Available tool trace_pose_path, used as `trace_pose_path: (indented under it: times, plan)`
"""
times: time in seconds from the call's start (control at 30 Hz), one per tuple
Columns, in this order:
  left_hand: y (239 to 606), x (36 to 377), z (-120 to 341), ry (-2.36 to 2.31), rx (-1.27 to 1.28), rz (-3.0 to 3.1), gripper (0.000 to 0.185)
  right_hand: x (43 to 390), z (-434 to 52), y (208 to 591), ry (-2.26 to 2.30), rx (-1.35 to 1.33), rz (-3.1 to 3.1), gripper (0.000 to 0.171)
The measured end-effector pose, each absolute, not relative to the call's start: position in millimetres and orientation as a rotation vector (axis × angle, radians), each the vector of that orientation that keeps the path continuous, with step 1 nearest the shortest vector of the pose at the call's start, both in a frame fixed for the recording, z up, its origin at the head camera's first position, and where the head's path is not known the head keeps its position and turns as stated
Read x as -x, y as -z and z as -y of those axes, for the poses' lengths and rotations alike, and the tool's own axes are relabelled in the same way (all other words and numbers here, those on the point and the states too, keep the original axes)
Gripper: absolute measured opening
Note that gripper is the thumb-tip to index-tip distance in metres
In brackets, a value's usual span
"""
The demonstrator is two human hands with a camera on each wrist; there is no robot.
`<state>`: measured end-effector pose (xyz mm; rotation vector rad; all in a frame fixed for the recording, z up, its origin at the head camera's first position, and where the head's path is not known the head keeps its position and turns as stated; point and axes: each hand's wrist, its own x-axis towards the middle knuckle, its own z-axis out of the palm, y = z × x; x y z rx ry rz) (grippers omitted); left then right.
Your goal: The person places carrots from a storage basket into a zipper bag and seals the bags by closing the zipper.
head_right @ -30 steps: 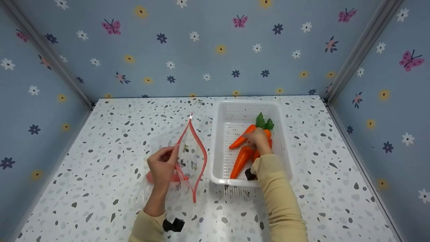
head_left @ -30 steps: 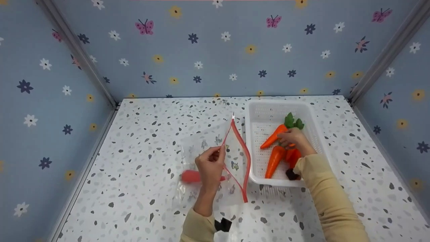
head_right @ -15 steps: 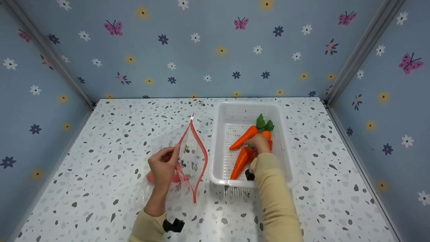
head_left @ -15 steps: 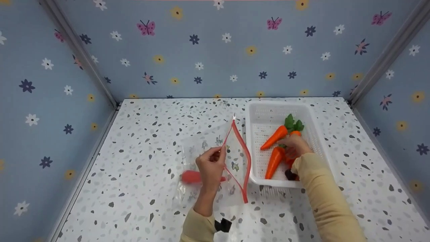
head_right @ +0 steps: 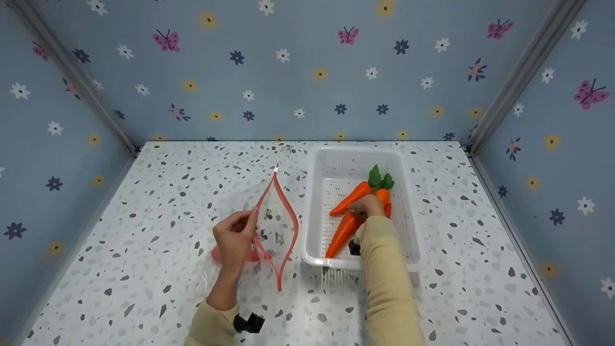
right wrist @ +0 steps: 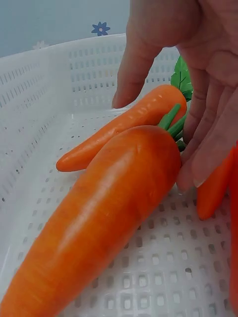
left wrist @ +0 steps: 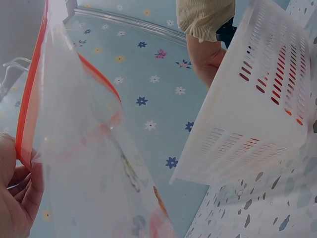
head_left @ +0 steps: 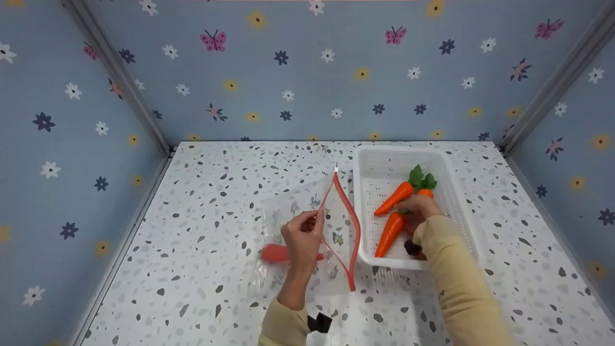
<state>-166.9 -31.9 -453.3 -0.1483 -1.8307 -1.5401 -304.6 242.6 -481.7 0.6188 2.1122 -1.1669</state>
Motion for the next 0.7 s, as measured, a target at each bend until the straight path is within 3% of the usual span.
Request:
trace_pose_path:
  times: [0.1,0.3,0.37,0.5,0.7]
  plan:
    - [454,167,32,1.545,0.137,1.839,0.013,299,-238,482,1.167,-0.518,-2.177,0.058]
    - [453,167,32,1.547,0.129,1.842,0.013,279,-225,491,1.860,-1.092,-1.730,0.071]
    - [453,167,32,1.544,0.127,1.845,0.012,276,-223,494,1.888,-1.135,-1.722,0.067]
    - [446,164,31,1.531,0.134,1.843,0.007,277,-226,500,1.749,-1.090,-1.850,0.052]
    - [427,154,30,1.488,0.139,1.824,0.007,283,-233,502,1.634,-0.793,-1.983,0.039]
